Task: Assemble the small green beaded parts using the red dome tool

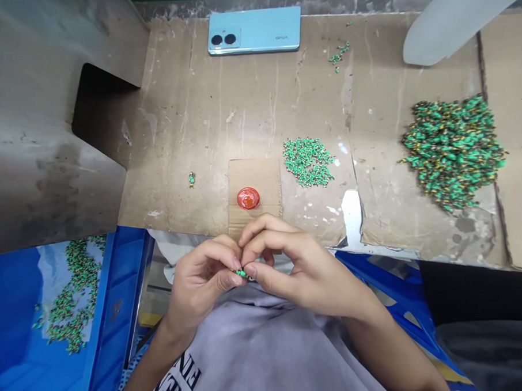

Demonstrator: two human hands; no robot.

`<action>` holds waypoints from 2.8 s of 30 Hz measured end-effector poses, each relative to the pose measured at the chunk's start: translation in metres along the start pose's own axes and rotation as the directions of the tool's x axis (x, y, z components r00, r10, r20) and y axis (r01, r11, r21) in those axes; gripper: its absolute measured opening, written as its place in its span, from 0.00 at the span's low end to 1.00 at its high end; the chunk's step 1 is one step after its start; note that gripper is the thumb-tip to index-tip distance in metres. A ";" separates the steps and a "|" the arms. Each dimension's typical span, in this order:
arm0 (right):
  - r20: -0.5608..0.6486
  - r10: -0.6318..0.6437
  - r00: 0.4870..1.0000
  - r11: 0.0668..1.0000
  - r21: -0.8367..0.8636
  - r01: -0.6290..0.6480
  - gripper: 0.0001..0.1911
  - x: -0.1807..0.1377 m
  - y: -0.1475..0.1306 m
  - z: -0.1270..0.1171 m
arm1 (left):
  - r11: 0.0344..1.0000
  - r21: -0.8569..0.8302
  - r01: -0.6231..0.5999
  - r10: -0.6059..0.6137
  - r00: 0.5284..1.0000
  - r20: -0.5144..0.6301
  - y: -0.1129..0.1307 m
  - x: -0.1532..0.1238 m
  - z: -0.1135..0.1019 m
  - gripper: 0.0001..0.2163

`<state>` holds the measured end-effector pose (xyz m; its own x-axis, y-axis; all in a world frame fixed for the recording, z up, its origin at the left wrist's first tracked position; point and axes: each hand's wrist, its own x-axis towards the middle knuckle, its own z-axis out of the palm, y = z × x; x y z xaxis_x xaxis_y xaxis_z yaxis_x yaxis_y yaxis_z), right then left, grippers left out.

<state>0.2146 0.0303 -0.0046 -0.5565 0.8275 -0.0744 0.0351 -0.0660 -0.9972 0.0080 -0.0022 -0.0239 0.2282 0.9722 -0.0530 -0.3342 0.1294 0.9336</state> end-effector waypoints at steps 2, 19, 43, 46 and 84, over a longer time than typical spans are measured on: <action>0.009 -0.005 1.000 1.000 0.006 0.005 0.06 0.002 0.000 -0.001 | 1.000 -0.006 0.006 -0.006 1.000 0.005 -0.001 0.000 0.000 0.04; -0.045 -0.061 0.997 0.998 -0.012 0.061 0.04 -0.008 -0.001 0.007 | 0.997 0.046 -0.063 0.066 0.995 -0.070 -0.001 0.002 0.001 0.07; -0.107 -0.369 0.923 0.922 -0.171 0.349 0.15 -0.007 0.007 0.014 | 0.867 0.401 -0.296 0.314 0.949 0.022 0.008 -0.004 -0.002 0.07; -0.110 -0.394 0.912 0.905 -0.217 0.365 0.17 -0.008 0.008 0.014 | 0.846 0.443 -0.296 0.309 0.950 0.046 0.010 -0.005 -0.002 0.08; -0.169 -0.069 0.983 0.985 -0.171 0.039 0.05 -0.018 0.008 0.023 | 0.924 0.365 -0.113 0.155 0.984 -0.087 0.007 -0.007 0.002 0.09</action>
<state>0.2061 0.0021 -0.0109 -0.4097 0.9122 -0.0061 0.1545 0.0628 -0.9860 0.0054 -0.0083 -0.0161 0.0933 0.9937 0.0616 -0.0006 -0.0618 0.9981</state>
